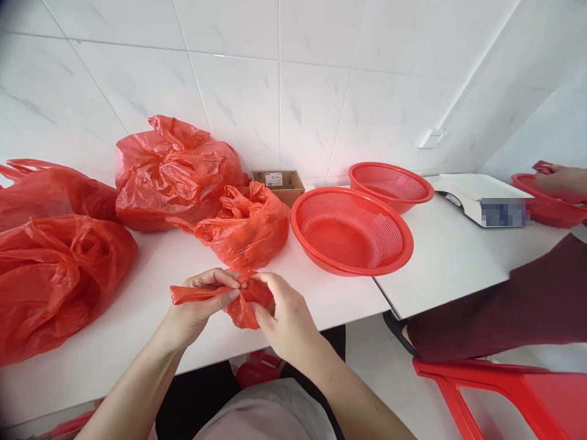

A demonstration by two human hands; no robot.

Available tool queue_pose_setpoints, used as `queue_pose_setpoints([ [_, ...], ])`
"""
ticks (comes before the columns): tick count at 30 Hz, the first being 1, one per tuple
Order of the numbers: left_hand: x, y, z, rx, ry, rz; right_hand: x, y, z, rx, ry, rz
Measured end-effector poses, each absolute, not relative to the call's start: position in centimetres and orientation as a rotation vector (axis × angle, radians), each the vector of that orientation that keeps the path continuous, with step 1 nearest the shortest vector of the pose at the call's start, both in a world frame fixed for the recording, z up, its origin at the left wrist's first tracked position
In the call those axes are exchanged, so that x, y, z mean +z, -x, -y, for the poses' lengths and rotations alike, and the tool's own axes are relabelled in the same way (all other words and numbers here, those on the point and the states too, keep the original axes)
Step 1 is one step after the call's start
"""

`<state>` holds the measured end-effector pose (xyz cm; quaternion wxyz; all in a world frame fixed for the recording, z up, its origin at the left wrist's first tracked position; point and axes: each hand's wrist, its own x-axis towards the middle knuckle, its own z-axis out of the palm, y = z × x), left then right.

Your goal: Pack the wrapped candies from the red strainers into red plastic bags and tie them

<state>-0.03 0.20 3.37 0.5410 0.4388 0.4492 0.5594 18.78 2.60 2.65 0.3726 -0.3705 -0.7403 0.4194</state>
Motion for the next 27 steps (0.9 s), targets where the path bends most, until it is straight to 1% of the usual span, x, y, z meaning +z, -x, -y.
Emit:
queue_pose_setpoints([
  [4, 2.1, 0.9, -0.3, 1.366, -0.959, -1.082, 0.5, -18.1, -4.2, 1.078, 0.974, 1.905],
  [9, 0.9, 1.4, -0.2, 1.398, -0.837, -1.074, 0.7, -20.0, -5.9, 1.352, 0.933, 1.931],
  [13, 0.7, 1.3, -0.3, 1.405, -0.802, -1.052, 0.8, -21.1, -6.5, 1.452, 0.93, 1.902],
  [15, 0.8, 1.5, -0.5, 1.402, -0.823, -1.06, 0.9, -21.3, -6.6, 1.351, 0.946, 1.963],
  [18, 0.9, 1.7, -0.6, 1.372, -0.891, -1.088, 1.3, -20.9, -6.5, 0.94, 0.985, 2.027],
  [20, 1.0, 1.5, -0.5, 1.331, -0.94, -1.09, 1.6, -20.2, -6.4, 0.739, 0.939, 2.069],
  [23, 1.4, 0.8, -0.1, 1.262, -1.002, -1.059, 1.2, -18.2, -6.0, 0.73, 0.749, 2.21],
  [27, 2.0, -0.1, 0.7, 1.227, -1.072, -1.057, -0.7, -15.6, -5.4, 0.963, 0.663, 2.165],
])
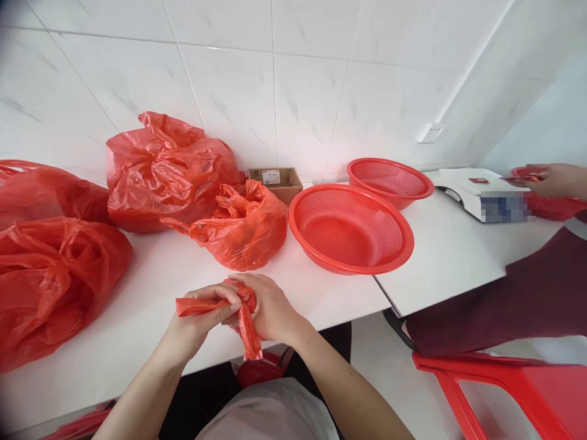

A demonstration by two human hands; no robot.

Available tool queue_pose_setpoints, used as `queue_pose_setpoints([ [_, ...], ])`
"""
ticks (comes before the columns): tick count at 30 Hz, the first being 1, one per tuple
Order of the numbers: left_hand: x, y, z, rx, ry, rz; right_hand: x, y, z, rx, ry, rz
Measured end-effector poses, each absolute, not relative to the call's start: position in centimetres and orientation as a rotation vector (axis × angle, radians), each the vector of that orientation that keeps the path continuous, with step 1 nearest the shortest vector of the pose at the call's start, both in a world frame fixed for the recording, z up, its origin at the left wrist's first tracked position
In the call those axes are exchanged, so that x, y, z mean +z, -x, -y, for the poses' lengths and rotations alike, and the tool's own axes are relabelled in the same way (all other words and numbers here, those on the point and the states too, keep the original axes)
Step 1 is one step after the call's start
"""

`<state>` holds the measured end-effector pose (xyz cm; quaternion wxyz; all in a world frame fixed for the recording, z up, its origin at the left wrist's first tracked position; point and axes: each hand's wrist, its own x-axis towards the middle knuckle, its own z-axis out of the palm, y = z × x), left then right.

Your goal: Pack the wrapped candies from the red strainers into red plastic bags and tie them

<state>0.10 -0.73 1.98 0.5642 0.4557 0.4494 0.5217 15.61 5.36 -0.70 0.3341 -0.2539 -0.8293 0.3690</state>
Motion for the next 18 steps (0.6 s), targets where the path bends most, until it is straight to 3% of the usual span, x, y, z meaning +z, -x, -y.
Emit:
queue_pose_setpoints([
  [3, 1.9, 0.0, 1.1, 1.266, -1.128, -1.119, -1.9, -14.8, -5.1, 1.017, 0.717, 2.155],
  [13, -0.5, 0.4, 0.6, 1.363, -1.04, -1.054, -4.4, -13.8, -6.2, 0.636, 0.829, 2.362],
  [18, -1.2, 0.3, 0.2, 1.406, -0.985, -1.058, -4.0, -14.1, -6.3, 0.832, 0.883, 2.351],
])
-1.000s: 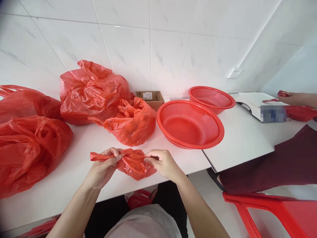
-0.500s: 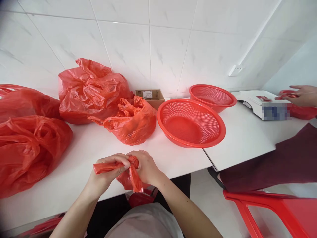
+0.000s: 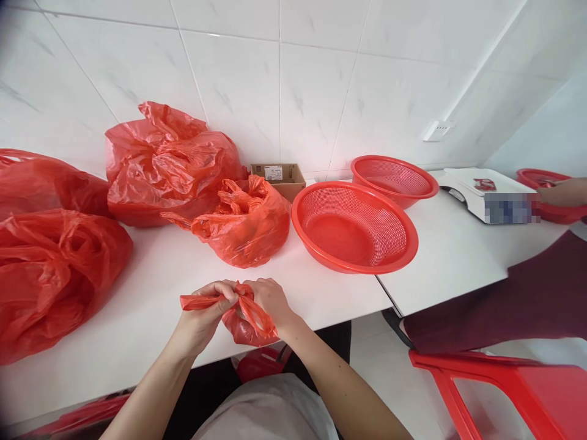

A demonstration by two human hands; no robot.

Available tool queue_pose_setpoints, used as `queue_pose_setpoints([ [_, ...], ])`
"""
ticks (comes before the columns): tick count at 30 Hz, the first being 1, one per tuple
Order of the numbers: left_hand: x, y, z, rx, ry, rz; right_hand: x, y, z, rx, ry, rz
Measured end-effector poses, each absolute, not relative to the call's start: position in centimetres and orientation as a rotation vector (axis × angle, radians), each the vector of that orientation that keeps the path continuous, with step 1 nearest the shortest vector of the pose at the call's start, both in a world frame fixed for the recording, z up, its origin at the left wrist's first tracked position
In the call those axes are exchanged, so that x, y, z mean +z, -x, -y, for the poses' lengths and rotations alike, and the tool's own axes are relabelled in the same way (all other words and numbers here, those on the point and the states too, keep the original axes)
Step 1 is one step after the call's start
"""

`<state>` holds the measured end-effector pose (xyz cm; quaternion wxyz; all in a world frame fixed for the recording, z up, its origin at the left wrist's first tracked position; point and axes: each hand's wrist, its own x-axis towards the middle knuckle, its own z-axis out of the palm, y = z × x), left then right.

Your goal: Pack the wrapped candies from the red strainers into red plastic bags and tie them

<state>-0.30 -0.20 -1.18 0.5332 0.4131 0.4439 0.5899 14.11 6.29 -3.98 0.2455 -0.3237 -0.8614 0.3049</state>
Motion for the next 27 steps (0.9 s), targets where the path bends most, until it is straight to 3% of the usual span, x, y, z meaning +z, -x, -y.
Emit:
queue_pose_setpoints([
  [5, -1.0, 1.3, 0.1, 1.406, -1.014, -1.101, -1.4, -16.2, -6.4, 1.453, 0.611, 1.968],
  [11, -0.2, 1.3, 0.3, 1.348, -1.142, -1.211, -0.2, -16.8, -6.0, 1.396, 0.655, 1.907],
  [17, -0.4, 0.6, 0.5, 1.448, -1.352, -1.446, 0.8, -16.4, -4.4, 1.032, 0.727, 2.02],
  [19, -0.7, 0.6, 0.6, 1.517, -1.433, -1.527, 1.0, -16.4, -4.3, 1.12, 0.724, 1.991],
  [24, -0.9, 0.6, 0.9, 1.602, -1.669, -1.52, 0.5, -16.1, -5.2, 1.732, 0.651, 1.636],
  [27, -0.4, 0.8, 0.9, 1.563, -1.777, -1.498, 0.6, -16.0, -5.5, 1.726, 0.664, 1.638],
])
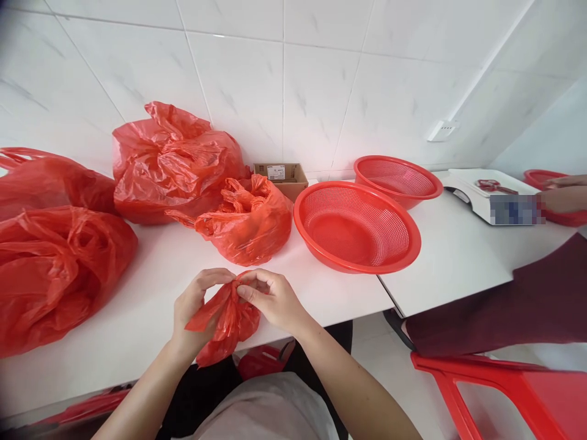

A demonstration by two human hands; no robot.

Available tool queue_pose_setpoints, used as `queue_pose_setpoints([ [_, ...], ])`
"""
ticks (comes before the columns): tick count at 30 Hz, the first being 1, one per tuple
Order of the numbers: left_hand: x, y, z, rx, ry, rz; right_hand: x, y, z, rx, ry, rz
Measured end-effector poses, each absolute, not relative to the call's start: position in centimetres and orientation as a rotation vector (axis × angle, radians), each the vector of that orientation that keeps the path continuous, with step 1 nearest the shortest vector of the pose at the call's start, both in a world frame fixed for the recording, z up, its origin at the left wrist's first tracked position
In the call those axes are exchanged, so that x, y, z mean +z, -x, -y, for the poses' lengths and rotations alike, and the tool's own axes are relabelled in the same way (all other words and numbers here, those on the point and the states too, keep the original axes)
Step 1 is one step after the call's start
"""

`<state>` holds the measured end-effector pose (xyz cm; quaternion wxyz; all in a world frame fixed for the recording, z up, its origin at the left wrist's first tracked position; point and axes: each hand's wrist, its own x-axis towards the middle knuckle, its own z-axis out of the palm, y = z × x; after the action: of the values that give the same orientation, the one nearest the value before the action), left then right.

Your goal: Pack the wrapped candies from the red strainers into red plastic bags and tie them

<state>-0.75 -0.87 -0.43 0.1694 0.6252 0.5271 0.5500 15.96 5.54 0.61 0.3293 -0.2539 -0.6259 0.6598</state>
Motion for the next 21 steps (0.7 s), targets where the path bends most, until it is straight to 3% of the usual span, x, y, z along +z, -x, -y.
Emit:
queue_pose_setpoints([
  [12, 1.7, 2.2, 0.3, 1.184, -1.84, -1.431, 4.0, -17.0, -6.6, 1.327, 0.737, 2.212],
  [18, 1.2, 2.0, -0.2, 1.195, -1.811, -1.421, 3.8, -17.4, -6.6, 0.324, 0.67, 2.378],
  [21, 1.1, 1.9, -0.4, 1.23, -1.809, -1.44, 3.7, -17.8, -6.7, 0.542, 0.653, 2.33],
])
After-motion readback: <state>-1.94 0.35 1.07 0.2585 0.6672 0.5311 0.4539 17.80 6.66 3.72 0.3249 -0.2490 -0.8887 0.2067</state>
